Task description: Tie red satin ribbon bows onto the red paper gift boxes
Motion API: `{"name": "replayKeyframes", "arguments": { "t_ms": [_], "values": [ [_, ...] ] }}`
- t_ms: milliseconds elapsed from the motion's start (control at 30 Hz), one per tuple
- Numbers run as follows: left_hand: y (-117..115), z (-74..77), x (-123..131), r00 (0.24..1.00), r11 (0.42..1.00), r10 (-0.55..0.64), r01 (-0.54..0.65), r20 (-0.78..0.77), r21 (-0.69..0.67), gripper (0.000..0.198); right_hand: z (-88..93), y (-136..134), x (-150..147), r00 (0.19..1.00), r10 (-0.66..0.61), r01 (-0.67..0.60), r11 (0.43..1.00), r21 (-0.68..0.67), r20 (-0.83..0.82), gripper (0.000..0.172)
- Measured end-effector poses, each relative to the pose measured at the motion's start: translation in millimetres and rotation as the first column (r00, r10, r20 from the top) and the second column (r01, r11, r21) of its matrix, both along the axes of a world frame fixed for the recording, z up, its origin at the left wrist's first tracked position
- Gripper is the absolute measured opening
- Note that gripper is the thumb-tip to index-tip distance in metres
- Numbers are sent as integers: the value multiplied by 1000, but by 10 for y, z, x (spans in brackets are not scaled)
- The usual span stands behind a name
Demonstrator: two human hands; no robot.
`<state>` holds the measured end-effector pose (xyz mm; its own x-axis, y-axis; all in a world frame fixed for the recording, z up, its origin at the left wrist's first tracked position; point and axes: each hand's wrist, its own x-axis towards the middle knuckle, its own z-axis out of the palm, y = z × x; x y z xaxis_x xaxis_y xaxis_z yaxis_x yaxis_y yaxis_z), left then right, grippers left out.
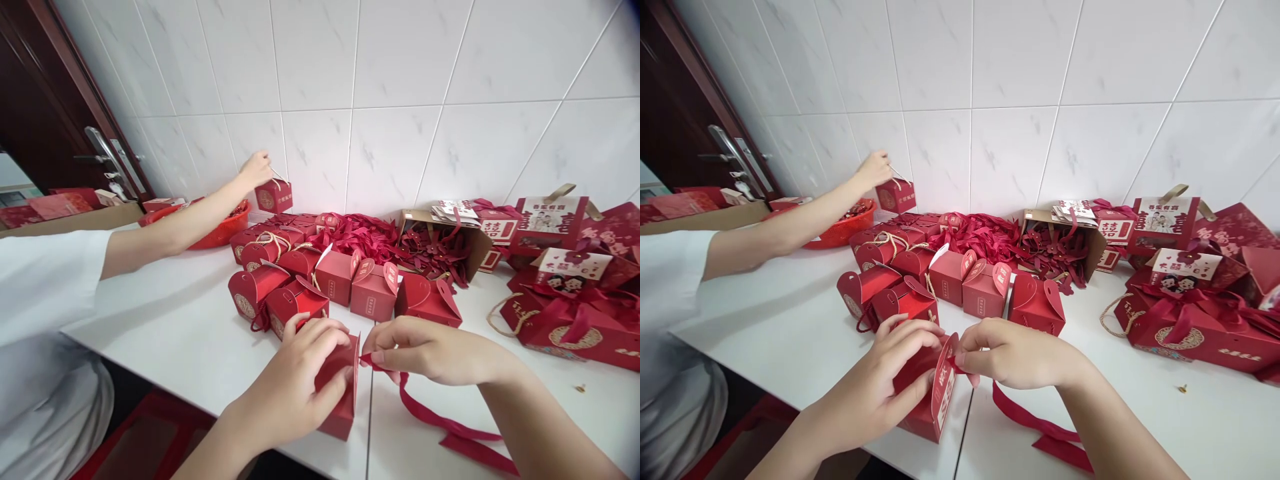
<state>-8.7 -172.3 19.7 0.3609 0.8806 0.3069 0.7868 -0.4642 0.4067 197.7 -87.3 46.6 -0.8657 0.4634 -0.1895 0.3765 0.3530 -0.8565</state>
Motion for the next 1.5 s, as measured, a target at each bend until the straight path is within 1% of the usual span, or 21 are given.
{"name": "replayKeyframes", "arguments": {
  "t_ms": [167, 333, 567, 700, 800, 900, 967, 1033, 1100, 1133, 1200, 1267, 1333, 1367, 1400, 1433, 1500],
  "values": [
    [0, 2, 20, 1000, 1000, 5, -5, 10, -10, 19, 34, -17, 6, 1000, 13, -14, 999, -47, -24, 26],
    [1, 11, 32, 1000, 1000, -1, 1, 23, -15, 19, 11, -6, -1, 1000, 19, -19, 1000, -19, -19, 28],
    [13, 21, 56, 1000, 1000, 0, 0, 30, 7, 19, -36, -5, -27, 999, -39, 38, 999, 18, 16, 27],
    [37, 1, 69, 998, 997, 23, -27, 58, 72, 18, -64, -9, -84, 1000, -23, 23, 999, 46, 2, 28],
    [70, -13, 77, 997, 990, -12, 1, 78, 141, 13, -74, -15, -116, 999, -3, 6, 996, 87, -33, 30],
    [98, -25, 77, 996, 979, -23, 5, 86, 203, 18, -62, -17, -75, 999, -2, 9, 990, 142, -49, 30],
    [110, -35, 73, 994, 972, -6, -21, 112, 235, 18, -41, -17, -7, 998, -52, 60, 981, 185, -45, 27],
    [118, -38, 71, 987, 962, 14, -57, 158, 268, 17, -14, -22, 56, 988, -144, 153, 966, 208, -56, 29],
    [123, -19, 80, 976, 944, 26, -95, 217, 315, 14, 14, -40, 76, 967, -226, 247, 948, 202, -118, 40],
    [125, 2, 89, 969, 932, 28, -114, 245, 344, 13, 26, -53, 63, 957, -235, 265, 946, 188, -168, 42],
    [129, 62, 114, 958, 902, 22, -142, 285, 407, 13, 41, -82, 4, 947, -180, 223, 965, 140, -268, 38],
    [130, 125, 137, 951, 865, 16, -168, 309, 472, 12, 44, -111, -69, 927, -103, 144, 985, 90, -360, 28],
    [122, 161, 144, 948, 834, 7, -181, 318, 521, 12, 43, -135, -121, 902, -96, 129, 990, 51, -421, 20],
    [110, 161, 138, 947, 830, 13, -189, 321, 524, 12, 46, -148, -133, 890, -118, 150, 988, 37, -440, 17],
    [91, 146, 123, 943, 839, 35, -208, 331, 503, 11, 55, -164, -133, 878, -148, 179, 984, 26, -454, 15],
    [63, 117, 99, 935, 859, 76, -237, 345, 453, 9, 69, -182, -124, 869, -178, 208, 978, 16, -462, 14],
    [-17, 27, 25, 910, 904, 212, -322, 357, 282, 7, 117, -228, -72, 846, -224, 256, 967, 0, -484, 13]
  ]
}}
